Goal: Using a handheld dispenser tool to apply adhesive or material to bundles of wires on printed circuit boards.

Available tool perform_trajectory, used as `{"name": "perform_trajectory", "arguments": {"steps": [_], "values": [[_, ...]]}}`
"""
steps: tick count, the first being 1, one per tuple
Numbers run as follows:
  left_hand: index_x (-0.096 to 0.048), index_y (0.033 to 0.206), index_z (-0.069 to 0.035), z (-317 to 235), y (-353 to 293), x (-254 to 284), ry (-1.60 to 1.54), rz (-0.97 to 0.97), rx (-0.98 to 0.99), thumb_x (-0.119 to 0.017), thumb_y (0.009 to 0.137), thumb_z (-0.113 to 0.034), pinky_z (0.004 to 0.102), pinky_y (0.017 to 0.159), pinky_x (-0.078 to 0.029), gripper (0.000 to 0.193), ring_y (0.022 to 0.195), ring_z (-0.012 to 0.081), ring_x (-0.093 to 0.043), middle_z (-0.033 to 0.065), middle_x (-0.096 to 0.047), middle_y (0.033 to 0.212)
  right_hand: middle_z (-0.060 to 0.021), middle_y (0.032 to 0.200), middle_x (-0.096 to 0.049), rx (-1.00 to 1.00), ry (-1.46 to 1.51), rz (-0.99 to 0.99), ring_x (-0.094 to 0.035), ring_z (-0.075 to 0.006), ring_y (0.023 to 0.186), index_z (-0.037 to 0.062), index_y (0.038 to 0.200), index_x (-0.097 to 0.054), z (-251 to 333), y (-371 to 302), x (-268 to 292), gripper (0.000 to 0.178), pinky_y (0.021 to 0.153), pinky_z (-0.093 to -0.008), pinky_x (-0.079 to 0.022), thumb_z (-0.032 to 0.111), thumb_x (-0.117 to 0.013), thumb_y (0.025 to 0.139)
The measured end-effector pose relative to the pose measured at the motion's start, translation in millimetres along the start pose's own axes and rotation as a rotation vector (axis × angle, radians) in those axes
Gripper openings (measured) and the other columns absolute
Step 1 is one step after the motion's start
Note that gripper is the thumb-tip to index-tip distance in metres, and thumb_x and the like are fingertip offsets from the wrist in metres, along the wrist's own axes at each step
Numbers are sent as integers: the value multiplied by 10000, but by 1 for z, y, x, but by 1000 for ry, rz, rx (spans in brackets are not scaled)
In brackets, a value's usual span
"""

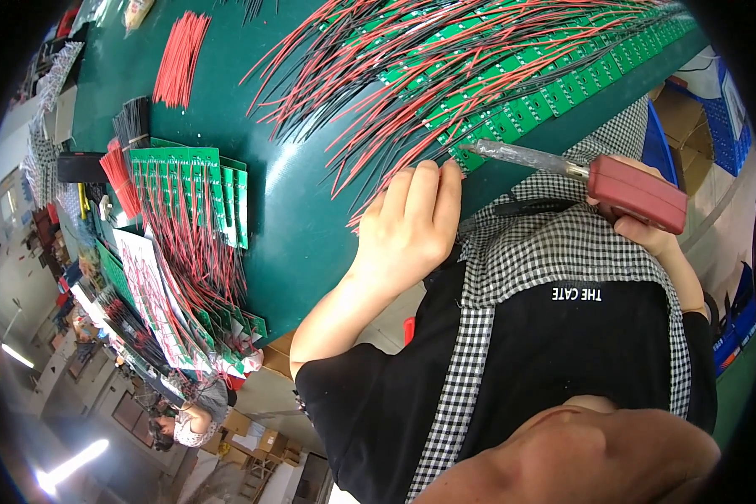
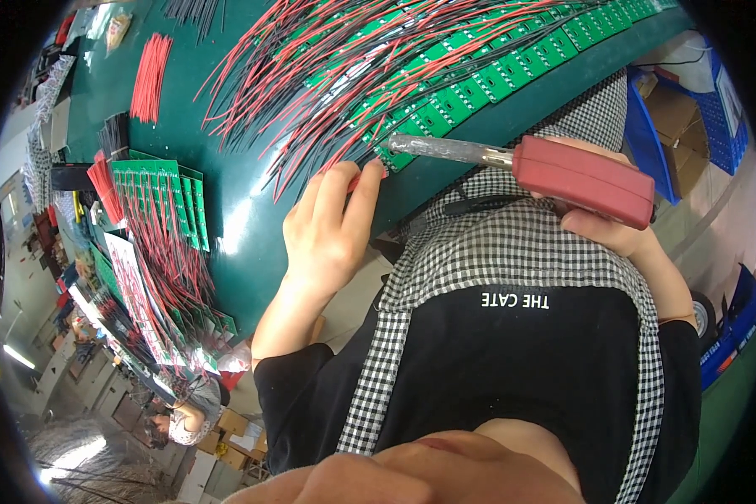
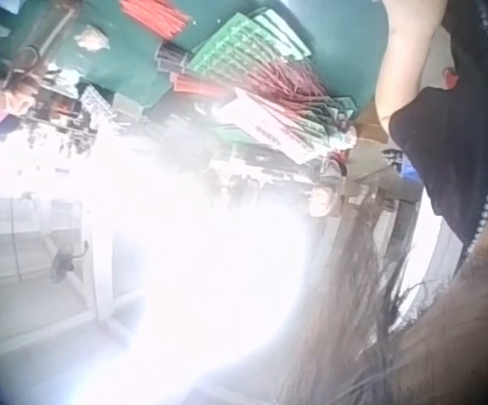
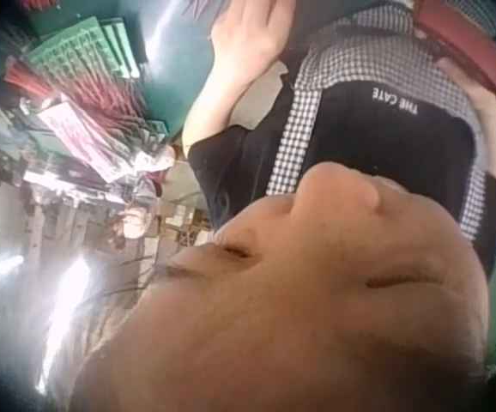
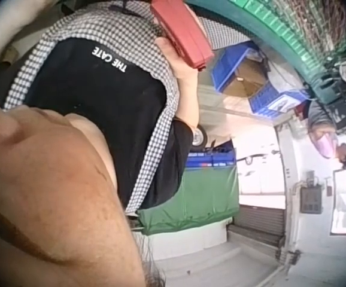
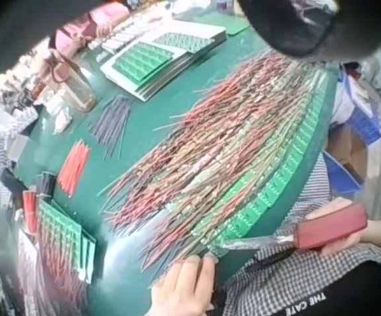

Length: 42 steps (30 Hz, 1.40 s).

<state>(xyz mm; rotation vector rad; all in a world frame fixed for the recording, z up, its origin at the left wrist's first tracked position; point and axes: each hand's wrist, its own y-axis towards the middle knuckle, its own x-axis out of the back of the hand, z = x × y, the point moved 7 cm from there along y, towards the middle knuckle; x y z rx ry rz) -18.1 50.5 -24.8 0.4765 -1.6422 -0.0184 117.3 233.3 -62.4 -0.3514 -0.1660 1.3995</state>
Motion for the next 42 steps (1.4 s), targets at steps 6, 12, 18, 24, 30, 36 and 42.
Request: {"name": "perform_trajectory", "arguments": {"steps": [6,12,18,24,30,36,42], "values": [[-571,838,-3,-3,2,2,44,-29,-52,-568,648,-60,195,456,-398,198,591,113,-476,33,-470,707,-77,902,-594,10,-36,-13,-517,-67,694,-47,1210,-366,-3,-1,4,743,596,-176,-409,254,-719,630],[-586,854,-12,0,5,8,-46,0,19,-581,616,-42,224,499,-427,240,636,140,-510,39,-496,751,-64,893,-592,20,-10,-26,-488,-45,652,-39,1212,-366,-6,-2,9,728,554,-161,-385,246,-711,638],[-582,830,4,-7,16,6,-2,-87,-86,-585,666,-59,202,479,-410,175,643,134,-508,45,-513,741,-104,948,-577,98,-19,5,-552,-108,761,-60,1211,-355,-5,-1,13,743,650,-212,-444,249,-712,636],[-576,831,25,-10,19,-2,20,-17,-96,-582,680,-52,194,469,-408,169,634,133,-504,59,-509,733,-72,838,-571,-85,7,-49,-530,-99,752,-80,1198,-329,-10,-1,13,799,666,-201,-419,346,-691,628],[-574,833,29,-9,20,-3,42,-2,-90,-579,686,-54,189,464,-406,169,624,131,-499,57,-503,725,-62,785,-559,-59,-70,-42,-516,-85,690,-85,1169,-374,-9,1,15,778,621,-180,-402,377,-688,627],[-571,838,35,-10,21,-4,53,21,-89,-572,687,-50,187,461,-406,174,621,132,-495,57,-497,722,-145,1022,-569,232,-374,-1,-582,-187,821,-55,1106,-478,7,0,16,629,724,-280,-456,273,-704,620],[-568,839,42,-11,20,-5,100,21,-107,-574,686,-49,183,467,-407,177,626,131,-493,60,-493,723,-161,1060,-555,427,-667,9,-565,-231,922,-46,1095,-491,24,-1,10,638,802,-320,-431,334,-688,621]]}}
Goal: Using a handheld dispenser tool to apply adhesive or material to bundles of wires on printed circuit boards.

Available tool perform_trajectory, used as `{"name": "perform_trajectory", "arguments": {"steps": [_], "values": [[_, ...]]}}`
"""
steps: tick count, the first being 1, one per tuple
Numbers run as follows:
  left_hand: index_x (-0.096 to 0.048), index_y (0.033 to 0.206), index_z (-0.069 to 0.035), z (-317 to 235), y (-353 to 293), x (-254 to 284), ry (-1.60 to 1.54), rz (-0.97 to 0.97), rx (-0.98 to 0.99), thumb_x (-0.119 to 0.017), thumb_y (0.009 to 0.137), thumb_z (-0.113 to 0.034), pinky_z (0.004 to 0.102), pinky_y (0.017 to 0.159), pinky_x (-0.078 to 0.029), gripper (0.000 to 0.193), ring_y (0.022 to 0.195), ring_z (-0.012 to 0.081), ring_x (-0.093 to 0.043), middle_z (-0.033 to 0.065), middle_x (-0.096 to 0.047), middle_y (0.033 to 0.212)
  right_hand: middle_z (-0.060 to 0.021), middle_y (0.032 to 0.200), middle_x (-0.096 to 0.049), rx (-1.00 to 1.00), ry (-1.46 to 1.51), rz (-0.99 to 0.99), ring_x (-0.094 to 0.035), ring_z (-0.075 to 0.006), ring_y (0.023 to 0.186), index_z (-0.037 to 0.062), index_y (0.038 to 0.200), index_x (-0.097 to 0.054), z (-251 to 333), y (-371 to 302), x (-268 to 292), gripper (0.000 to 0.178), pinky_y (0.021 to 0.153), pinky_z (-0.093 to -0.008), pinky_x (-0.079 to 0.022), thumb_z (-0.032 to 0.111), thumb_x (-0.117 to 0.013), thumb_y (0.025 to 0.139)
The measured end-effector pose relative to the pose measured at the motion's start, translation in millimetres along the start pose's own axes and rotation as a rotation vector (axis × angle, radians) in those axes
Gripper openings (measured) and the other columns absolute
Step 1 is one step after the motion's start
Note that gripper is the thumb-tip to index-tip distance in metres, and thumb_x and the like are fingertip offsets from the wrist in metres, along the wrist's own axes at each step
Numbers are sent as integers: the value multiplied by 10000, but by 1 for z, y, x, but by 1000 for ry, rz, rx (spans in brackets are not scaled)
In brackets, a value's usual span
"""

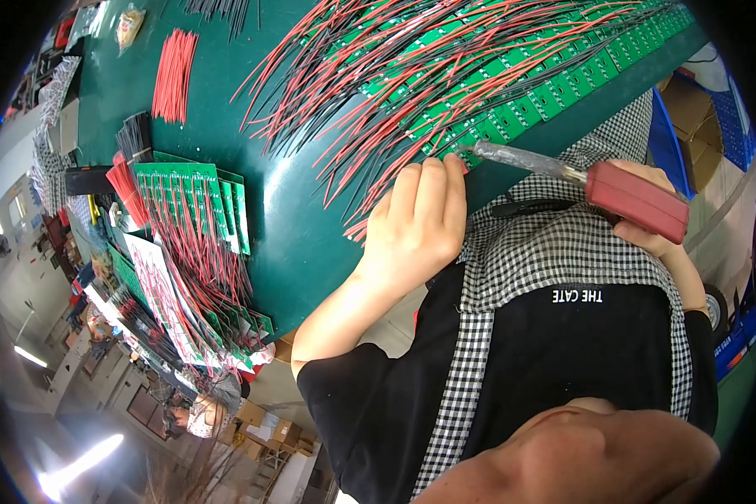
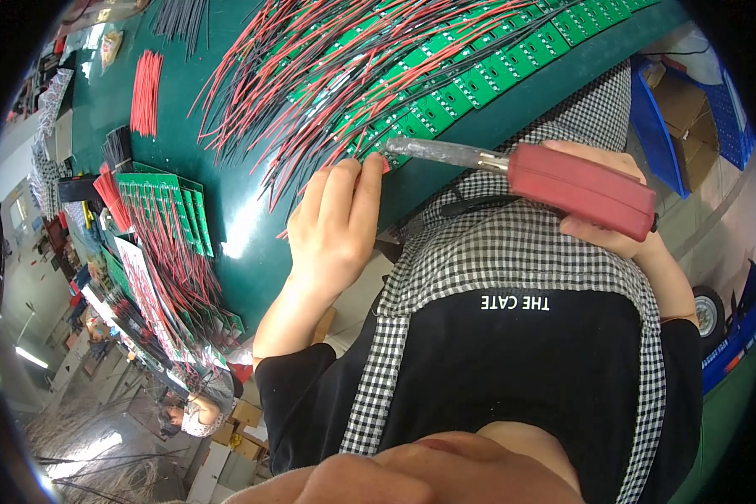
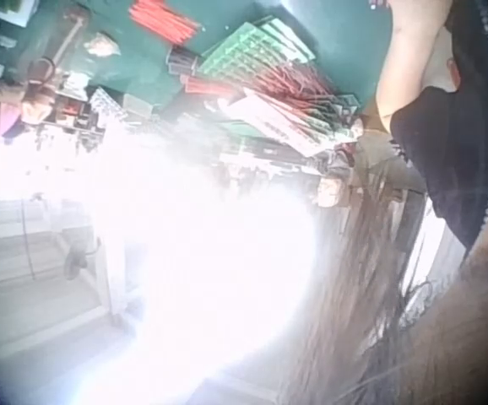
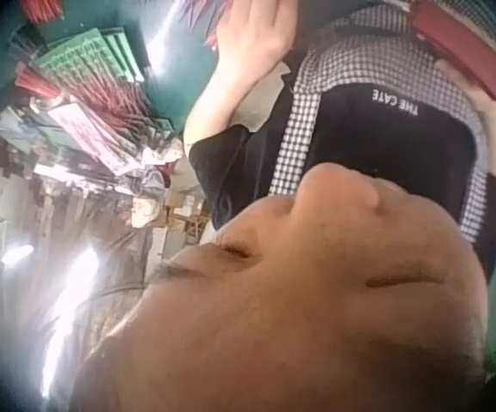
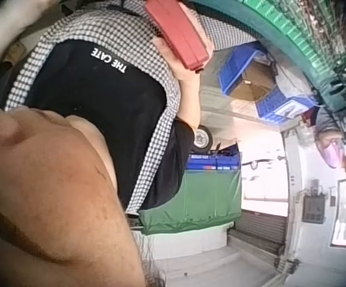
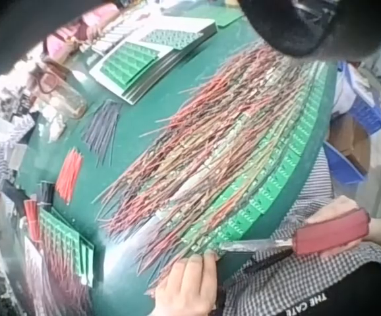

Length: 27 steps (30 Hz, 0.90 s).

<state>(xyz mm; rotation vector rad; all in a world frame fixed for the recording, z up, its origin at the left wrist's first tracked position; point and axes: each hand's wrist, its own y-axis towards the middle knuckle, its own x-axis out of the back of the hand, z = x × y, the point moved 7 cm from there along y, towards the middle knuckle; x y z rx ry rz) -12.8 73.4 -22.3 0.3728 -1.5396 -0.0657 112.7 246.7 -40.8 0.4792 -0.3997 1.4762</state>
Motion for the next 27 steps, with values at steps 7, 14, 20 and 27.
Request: {"name": "perform_trajectory", "arguments": {"steps": [7,14,20,27], "values": [[-566,835,40,-1,1,1,27,-3,-9,-585,696,-52,186,471,-408,169,628,132,-494,61,-494,726,-137,1001,-573,-278,465,-11,-561,-186,892,-65,1182,-397,-20,-9,-6,724,804,-289,-423,311,-685,635],[-567,835,33,0,0,0,5,24,12,-585,698,-58,189,473,-408,166,641,135,-501,61,-501,737,-100,878,-589,-397,573,-16,-516,-88,687,-59,1197,-373,-28,-16,-11,713,615,-206,-423,234,-704,638],[-576,820,25,0,3,6,-51,-31,43,-587,668,-60,212,504,-416,174,680,147,-520,61,-509,756,-66,826,-593,-436,710,-184,-482,-64,605,-47,1202,-370,-33,-26,-8,697,523,-178,-388,229,-699,653],[-587,824,24,-2,-5,14,-73,-96,-7,-595,648,-50,208,515,-417,191,643,147,-528,56,-524,744,-73,847,-589,-348,634,-90,-493,-76,618,-44,1213,-356,-27,-17,-2,706,548,-191,-394,226,-697,656]]}}
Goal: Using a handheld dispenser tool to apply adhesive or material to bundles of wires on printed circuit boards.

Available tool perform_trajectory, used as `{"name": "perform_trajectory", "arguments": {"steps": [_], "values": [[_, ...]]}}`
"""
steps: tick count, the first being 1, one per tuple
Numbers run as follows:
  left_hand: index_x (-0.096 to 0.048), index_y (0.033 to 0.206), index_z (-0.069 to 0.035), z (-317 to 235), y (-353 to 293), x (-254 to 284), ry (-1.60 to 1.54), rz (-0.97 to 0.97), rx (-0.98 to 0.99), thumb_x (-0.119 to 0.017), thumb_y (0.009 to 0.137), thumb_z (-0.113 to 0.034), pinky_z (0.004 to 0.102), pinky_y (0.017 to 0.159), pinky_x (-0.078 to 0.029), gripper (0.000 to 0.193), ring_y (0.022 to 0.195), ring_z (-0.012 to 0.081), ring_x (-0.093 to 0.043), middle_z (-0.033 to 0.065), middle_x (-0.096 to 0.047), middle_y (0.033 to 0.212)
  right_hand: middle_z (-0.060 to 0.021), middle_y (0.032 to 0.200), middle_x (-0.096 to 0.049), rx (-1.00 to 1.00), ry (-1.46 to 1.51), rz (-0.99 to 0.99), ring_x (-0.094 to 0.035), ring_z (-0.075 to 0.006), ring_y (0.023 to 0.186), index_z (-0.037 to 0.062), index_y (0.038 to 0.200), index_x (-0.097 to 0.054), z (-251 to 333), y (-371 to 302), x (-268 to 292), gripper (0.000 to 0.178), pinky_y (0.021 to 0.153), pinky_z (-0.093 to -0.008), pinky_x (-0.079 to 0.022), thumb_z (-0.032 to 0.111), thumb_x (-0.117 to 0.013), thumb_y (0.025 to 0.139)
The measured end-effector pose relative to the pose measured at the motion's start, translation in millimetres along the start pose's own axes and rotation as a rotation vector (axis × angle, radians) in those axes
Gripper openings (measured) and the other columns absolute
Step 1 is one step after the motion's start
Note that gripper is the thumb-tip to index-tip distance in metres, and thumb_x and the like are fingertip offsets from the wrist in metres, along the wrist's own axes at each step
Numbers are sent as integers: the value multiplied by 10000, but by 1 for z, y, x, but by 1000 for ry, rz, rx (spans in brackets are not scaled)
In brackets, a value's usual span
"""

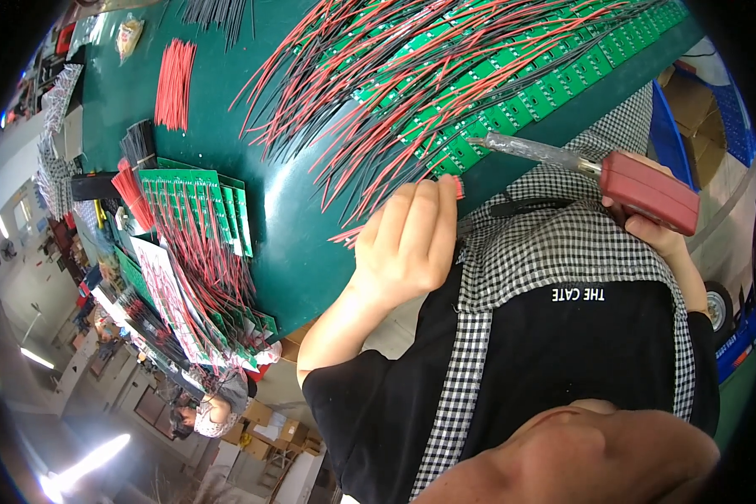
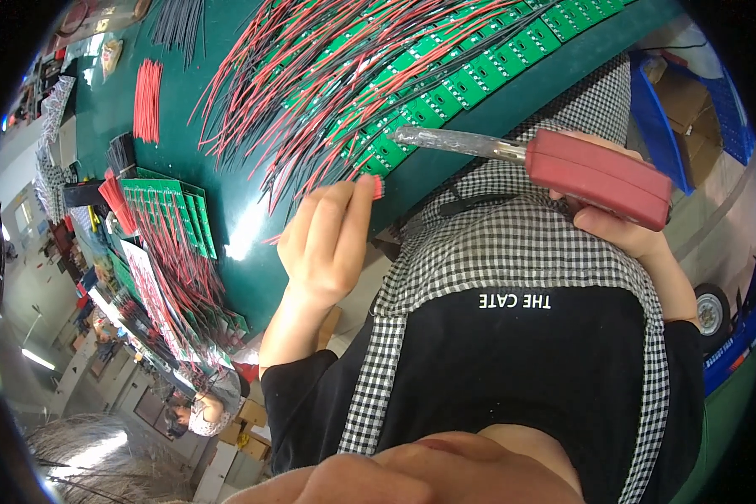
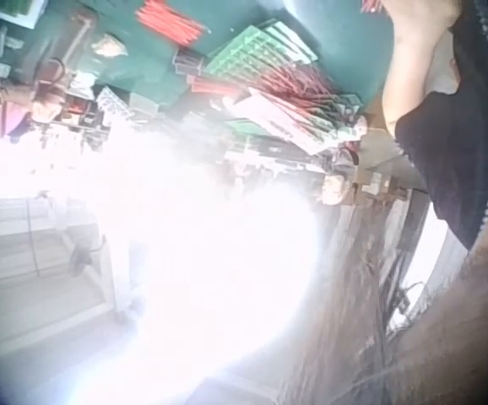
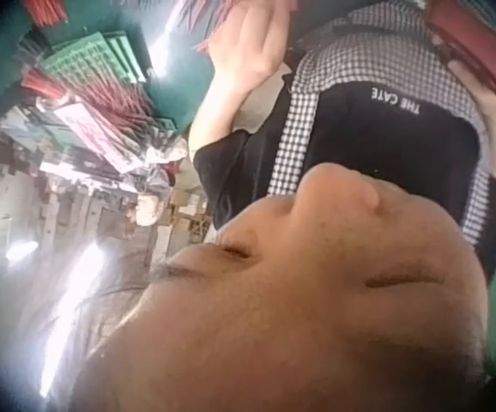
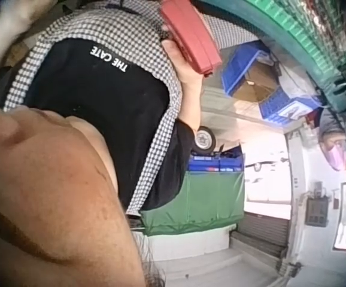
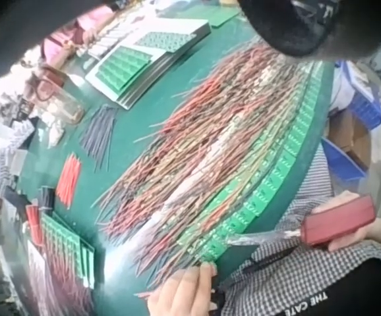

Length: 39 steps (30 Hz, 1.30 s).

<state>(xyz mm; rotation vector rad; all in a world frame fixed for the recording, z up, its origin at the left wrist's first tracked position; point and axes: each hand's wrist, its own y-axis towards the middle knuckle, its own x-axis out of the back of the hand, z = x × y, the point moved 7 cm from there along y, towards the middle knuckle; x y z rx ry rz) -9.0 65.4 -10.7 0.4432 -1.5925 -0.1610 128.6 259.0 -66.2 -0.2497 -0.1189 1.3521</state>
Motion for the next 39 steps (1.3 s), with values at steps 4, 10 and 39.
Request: {"name": "perform_trajectory", "arguments": {"steps": [4,10,39], "values": [[-577,850,27,0,4,-6,-26,6,18,-591,657,-52,198,510,-419,208,653,148,-533,57,-526,748,-70,856,-584,-32,-19,-3,-487,-81,643,-46,1215,-351,-5,0,-2,690,568,-203,-395,196,-685,662],[-564,832,32,4,16,-20,-13,52,21,-565,655,-43,195,450,-386,192,575,123,-457,32,-443,668,-73,869,-568,-82,81,-21,-498,-91,698,-47,1219,-345,-10,-6,-4,669,608,-206,-407,169,-668,675],[-559,844,43,1,21,-21,57,143,18,-573,678,-46,199,473,-398,189,624,138,-478,54,-469,713,-81,893,-582,-36,14,-62,-466,-69,609,-31,1194,-388,-10,-12,6,709,561,-190,-395,259,-720,638]]}}
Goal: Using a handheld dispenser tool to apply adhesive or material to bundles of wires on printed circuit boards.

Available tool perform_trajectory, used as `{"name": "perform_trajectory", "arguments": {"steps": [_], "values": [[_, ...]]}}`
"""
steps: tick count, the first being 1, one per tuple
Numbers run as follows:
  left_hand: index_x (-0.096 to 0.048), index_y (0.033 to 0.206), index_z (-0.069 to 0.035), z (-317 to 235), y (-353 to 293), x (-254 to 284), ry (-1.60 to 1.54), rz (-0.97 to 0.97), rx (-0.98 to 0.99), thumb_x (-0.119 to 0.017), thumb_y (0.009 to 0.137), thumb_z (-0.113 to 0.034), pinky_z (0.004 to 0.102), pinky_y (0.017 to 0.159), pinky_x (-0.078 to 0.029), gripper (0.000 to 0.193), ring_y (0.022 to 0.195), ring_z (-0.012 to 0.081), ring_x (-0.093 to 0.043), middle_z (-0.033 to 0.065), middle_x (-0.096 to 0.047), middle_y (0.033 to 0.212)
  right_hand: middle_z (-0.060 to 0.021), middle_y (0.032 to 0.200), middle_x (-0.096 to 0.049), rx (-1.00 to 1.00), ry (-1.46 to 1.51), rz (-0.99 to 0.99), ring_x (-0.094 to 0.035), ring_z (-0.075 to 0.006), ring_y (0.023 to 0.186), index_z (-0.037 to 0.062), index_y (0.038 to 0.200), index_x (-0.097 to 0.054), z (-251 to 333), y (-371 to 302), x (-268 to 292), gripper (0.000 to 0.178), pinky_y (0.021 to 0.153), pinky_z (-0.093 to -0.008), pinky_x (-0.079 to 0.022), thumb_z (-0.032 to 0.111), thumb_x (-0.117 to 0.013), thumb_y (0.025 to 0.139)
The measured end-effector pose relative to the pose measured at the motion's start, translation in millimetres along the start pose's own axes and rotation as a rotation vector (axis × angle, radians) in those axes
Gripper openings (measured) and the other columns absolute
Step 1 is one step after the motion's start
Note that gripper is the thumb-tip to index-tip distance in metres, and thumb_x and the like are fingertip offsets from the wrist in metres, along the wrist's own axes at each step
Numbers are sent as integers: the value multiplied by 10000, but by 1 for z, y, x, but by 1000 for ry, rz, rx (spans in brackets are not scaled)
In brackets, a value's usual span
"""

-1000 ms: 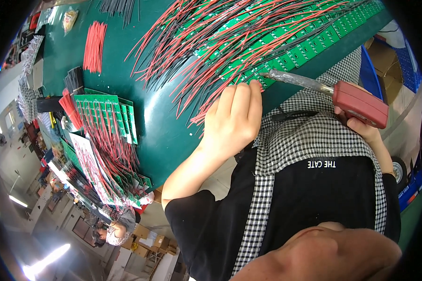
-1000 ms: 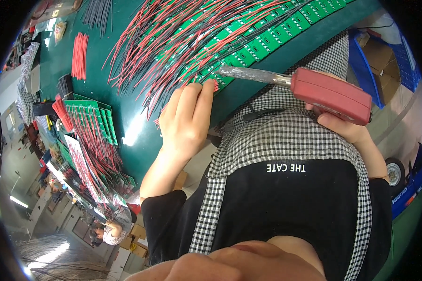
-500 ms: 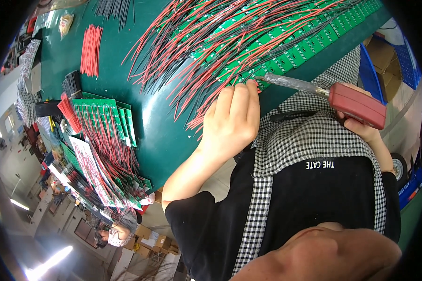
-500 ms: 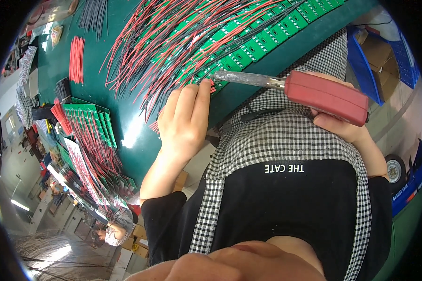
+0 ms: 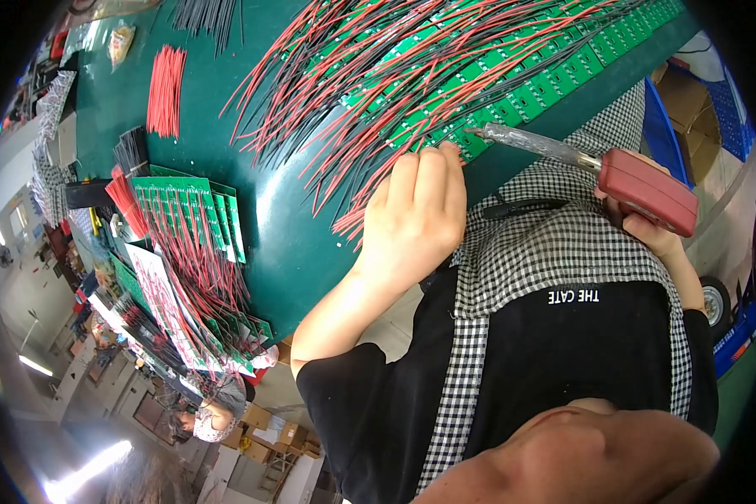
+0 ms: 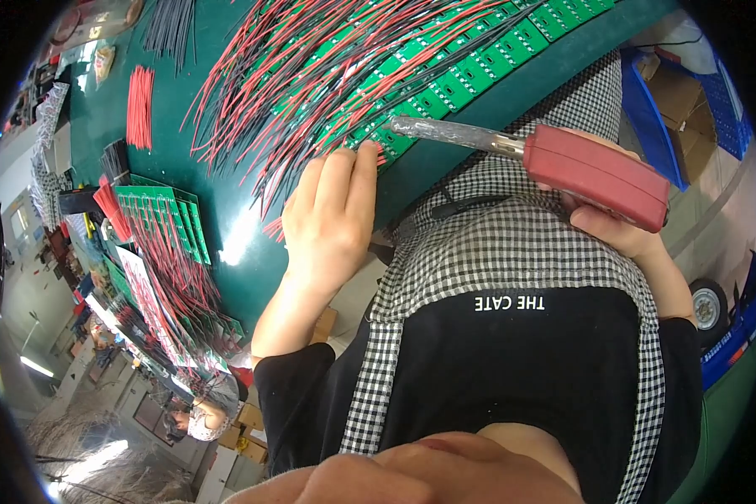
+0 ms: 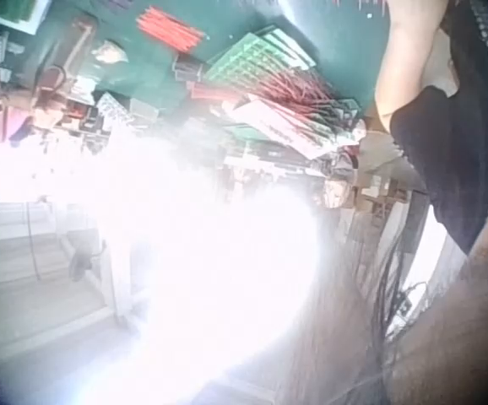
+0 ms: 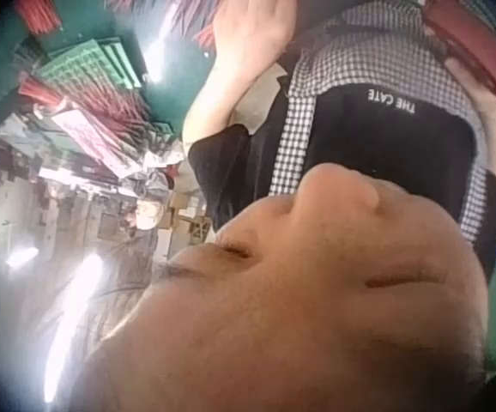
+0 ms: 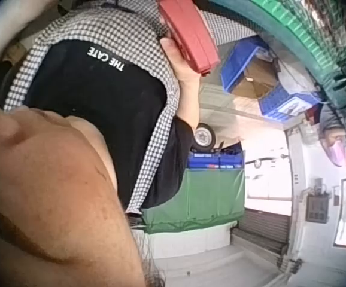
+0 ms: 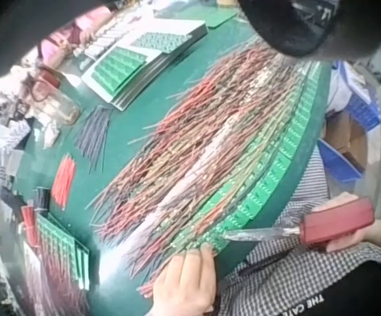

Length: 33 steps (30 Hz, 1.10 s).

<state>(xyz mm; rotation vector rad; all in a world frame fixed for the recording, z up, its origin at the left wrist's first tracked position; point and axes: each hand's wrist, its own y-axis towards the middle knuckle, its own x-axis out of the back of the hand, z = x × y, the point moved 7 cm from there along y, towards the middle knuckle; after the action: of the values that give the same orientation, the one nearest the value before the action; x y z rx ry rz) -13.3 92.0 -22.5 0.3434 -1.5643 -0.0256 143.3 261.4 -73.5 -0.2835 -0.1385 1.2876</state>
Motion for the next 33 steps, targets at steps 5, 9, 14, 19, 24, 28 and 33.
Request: {"name": "perform_trajectory", "arguments": {"steps": [5,9,14,19,24,28,33], "values": [[-565,842,26,3,-2,3,-81,-72,41,-572,671,-49,201,487,-409,187,650,145,-503,55,-489,734,-82,921,-557,-112,188,-17,-484,-74,718,-8,1225,-352,-9,-7,-7,669,620,-192,-401,178,-691,679],[-564,851,27,1,1,2,-120,-115,-6,-569,646,-46,206,486,-419,218,647,148,-506,56,-490,727,-84,953,-540,-122,157,39,-494,-93,796,0,1249,-313,-13,-9,-5,665,690,-207,-409,130,-663,699],[-559,859,44,2,3,-4,-126,-96,4,-566,633,-37,208,470,-420,240,635,148,-498,64,-482,725,-81,957,-538,-99,193,75,-498,-100,811,-23,1244,-310,-9,-4,-9,653,720,-211,-409,105,-649,701],[-554,862,57,1,6,-2,-128,-88,-2,-564,633,-29,210,467,-418,244,617,151,-488,71,-476,727,-54,830,-561,21,31,28,-512,-85,702,-49,1204,-373,2,4,-6,659,643,-204,-424,156,-688,663],[-552,868,61,0,7,-3,-119,-55,-21,-553,635,-31,217,493,-423,251,650,166,-493,82,-484,755,-53,806,-568,-25,-40,11,-509,-79,660,-56,1195,-384,-1,1,-1,685,607,-201,-427,200,-704,646],[-553,869,60,-1,6,-4,-110,-23,-25,-550,637,-34,218,502,-427,251,665,169,-495,86,-489,771,-73,871,-577,17,-9,-2,-512,-79,690,-45,1211,-361,5,3,-7,700,622,-191,-425,204,-703,653],[-555,863,54,-1,7,-3,-95,-7,-11,-555,637,-38,215,497,-428,245,675,169,-502,87,-496,783,-101,948,-566,-54,164,6,-513,-87,753,-16,1241,-308,-6,-7,-3,699,659,-187,-421,172,-682,681]]}}
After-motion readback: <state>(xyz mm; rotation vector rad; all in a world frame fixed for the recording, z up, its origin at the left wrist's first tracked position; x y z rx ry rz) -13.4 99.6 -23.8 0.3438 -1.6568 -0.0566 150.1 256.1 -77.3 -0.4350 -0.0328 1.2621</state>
